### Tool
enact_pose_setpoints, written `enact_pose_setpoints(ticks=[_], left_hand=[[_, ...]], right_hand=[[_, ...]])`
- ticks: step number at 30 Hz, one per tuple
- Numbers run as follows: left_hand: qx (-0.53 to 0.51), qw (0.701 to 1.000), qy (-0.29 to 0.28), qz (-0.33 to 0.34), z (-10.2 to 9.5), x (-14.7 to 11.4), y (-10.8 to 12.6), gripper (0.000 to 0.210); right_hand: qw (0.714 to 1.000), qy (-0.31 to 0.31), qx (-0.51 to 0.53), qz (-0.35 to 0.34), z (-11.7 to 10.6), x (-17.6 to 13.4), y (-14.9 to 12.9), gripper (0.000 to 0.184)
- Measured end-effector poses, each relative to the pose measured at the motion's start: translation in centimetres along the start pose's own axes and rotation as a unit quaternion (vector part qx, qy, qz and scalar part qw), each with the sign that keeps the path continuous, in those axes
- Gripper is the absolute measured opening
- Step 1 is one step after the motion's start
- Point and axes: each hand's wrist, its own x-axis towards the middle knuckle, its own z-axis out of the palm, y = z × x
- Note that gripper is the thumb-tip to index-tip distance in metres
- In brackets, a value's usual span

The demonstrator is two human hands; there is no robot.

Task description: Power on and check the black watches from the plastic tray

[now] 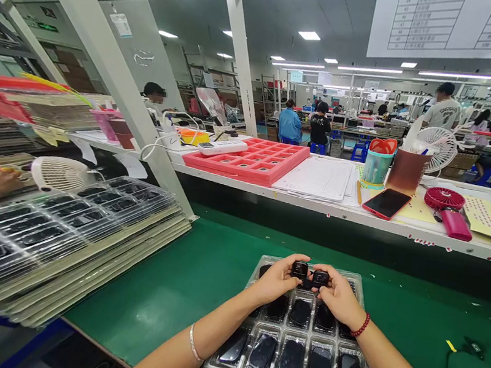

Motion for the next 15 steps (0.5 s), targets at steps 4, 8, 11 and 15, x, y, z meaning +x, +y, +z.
enact_pose_setpoints(ticks=[4,8,11,15], left_hand=[[-0.050,0.999,0.004,-0.015,0.0,-0.1,0.4,0.058],[-0.169,0.984,-0.010,-0.048,-0.1,-0.1,0.8,0.066],[-0.252,0.964,-0.032,-0.076,-0.5,0.0,0.9,0.056],[-0.344,0.928,-0.046,-0.137,-1.0,0.2,1.0,0.050]], right_hand=[[0.999,-0.005,0.038,-0.011,-0.1,0.2,0.2,0.055],[0.990,0.011,0.142,-0.010,-0.5,0.3,-0.2,0.064],[0.976,0.012,0.212,0.035,-1.2,0.3,-0.6,0.054],[0.952,-0.015,0.288,0.103,-2.2,0.6,-0.4,0.045]])
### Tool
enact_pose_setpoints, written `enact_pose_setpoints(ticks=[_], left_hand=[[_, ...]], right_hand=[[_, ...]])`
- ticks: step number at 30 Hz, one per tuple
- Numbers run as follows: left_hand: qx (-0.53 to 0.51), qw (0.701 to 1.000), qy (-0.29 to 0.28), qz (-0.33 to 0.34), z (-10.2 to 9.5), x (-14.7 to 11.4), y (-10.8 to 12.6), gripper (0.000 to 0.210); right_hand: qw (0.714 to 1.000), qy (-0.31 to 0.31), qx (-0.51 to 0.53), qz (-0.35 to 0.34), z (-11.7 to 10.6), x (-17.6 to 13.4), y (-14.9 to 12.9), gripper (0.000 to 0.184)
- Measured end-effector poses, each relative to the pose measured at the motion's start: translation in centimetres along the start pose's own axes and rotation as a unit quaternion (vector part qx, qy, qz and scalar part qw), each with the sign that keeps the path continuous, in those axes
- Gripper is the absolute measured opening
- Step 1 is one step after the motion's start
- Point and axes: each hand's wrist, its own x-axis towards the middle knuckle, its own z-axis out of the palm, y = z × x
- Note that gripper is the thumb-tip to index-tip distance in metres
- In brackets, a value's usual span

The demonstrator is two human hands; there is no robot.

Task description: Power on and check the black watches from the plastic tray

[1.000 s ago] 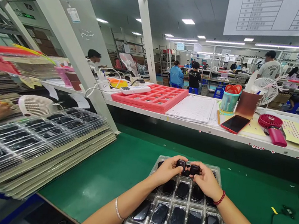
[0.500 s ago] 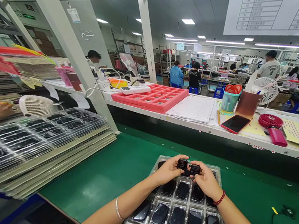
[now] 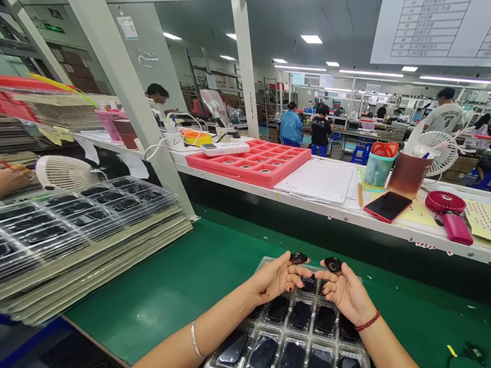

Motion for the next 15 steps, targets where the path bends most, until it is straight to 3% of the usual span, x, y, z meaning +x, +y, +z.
enact_pose_setpoints(ticks=[3,7,11,15], left_hand=[[-0.034,0.999,-0.010,-0.036,-0.2,0.2,0.2,0.058],[-0.037,0.998,-0.009,-0.041,-0.4,0.4,0.1,0.060],[0.038,0.999,0.007,0.008,0.0,0.1,-0.3,0.046],[0.165,0.984,0.030,0.056,0.7,-0.3,-0.7,0.065]], right_hand=[[0.999,-0.001,0.016,0.038,-0.5,0.2,-0.2,0.056],[0.999,0.004,-0.013,0.034,-0.5,0.1,-0.3,0.058],[0.997,-0.001,-0.063,-0.038,0.3,-0.1,0.3,0.041],[0.984,0.001,-0.140,-0.109,1.2,-0.1,1.0,0.054]])
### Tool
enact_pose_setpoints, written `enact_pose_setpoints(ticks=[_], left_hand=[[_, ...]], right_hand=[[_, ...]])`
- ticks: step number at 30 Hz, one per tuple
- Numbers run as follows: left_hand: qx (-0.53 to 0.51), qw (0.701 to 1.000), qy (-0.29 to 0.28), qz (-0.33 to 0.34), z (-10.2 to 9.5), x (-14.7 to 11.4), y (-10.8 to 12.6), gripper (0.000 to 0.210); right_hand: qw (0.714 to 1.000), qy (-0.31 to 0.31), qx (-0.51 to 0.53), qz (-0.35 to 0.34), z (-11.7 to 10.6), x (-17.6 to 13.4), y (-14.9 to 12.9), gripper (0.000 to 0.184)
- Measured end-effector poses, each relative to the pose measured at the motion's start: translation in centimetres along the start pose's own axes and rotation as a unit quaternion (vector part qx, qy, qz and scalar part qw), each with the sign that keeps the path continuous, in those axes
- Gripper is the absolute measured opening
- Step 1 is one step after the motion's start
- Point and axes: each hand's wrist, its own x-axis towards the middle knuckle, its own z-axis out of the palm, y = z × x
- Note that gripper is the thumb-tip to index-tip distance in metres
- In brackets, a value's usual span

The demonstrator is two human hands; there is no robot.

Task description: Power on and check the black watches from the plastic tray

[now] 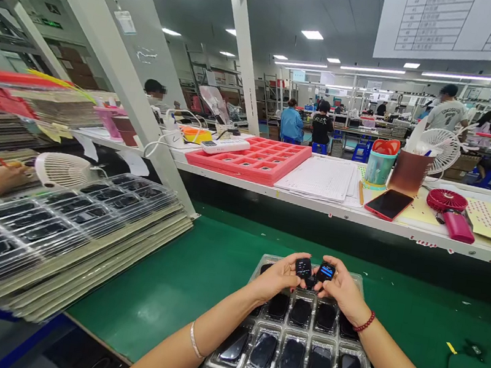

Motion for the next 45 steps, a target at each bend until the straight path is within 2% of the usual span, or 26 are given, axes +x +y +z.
enact_pose_setpoints(ticks=[6,9,16,31,38,45], left_hand=[[0.091,0.995,0.003,0.035,0.24,-0.04,-0.17,0.050],[0.116,0.992,0.002,0.045,0.17,0.02,-0.40,0.049],[0.131,0.990,-0.001,0.052,0.09,-0.03,-0.48,0.048],[0.126,0.991,0.002,0.054,0.43,-0.14,-0.10,0.033],[0.135,0.989,0.005,0.054,0.58,-0.04,-0.13,0.041],[0.149,0.987,0.000,0.059,0.51,-0.08,-0.08,0.039]], right_hand=[[0.990,0.042,-0.129,-0.023,0.53,-0.12,0.08,0.040],[0.986,0.044,-0.159,-0.026,0.55,-0.18,-0.05,0.035],[0.983,0.032,-0.177,-0.015,0.67,-0.29,-0.18,0.026],[0.980,0.019,-0.198,-0.013,1.09,-0.47,-0.67,0.021],[0.977,0.007,-0.210,-0.031,0.97,-0.38,-0.34,0.029],[0.978,0.003,-0.208,-0.023,0.97,-0.42,-0.52,0.031]])
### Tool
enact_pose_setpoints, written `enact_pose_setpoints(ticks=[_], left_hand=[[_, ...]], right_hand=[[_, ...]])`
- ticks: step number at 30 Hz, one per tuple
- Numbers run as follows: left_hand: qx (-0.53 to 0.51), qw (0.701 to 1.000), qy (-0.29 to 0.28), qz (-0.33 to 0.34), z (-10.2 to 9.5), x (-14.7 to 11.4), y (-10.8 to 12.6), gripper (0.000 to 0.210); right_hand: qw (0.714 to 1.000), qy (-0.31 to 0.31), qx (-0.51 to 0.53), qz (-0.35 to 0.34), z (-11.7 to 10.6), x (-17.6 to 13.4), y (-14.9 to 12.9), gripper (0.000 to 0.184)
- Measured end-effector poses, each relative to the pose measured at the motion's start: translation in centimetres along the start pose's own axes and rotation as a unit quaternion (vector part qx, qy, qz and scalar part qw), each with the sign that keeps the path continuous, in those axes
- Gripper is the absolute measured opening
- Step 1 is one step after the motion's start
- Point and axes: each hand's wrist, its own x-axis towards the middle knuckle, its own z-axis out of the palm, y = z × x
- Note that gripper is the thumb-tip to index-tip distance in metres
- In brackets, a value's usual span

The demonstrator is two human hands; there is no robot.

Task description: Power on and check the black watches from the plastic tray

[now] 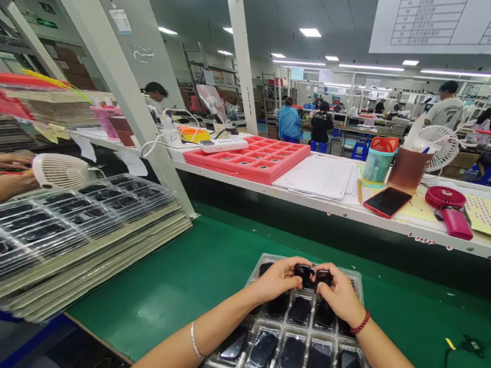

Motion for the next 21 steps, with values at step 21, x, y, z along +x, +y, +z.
enact_pose_setpoints(ticks=[21], left_hand=[[0.025,1.000,-0.002,0.009,-0.42,0.06,-0.39,0.028]], right_hand=[[1.000,-0.015,-0.020,-0.010,-0.07,0.07,0.45,0.034]])
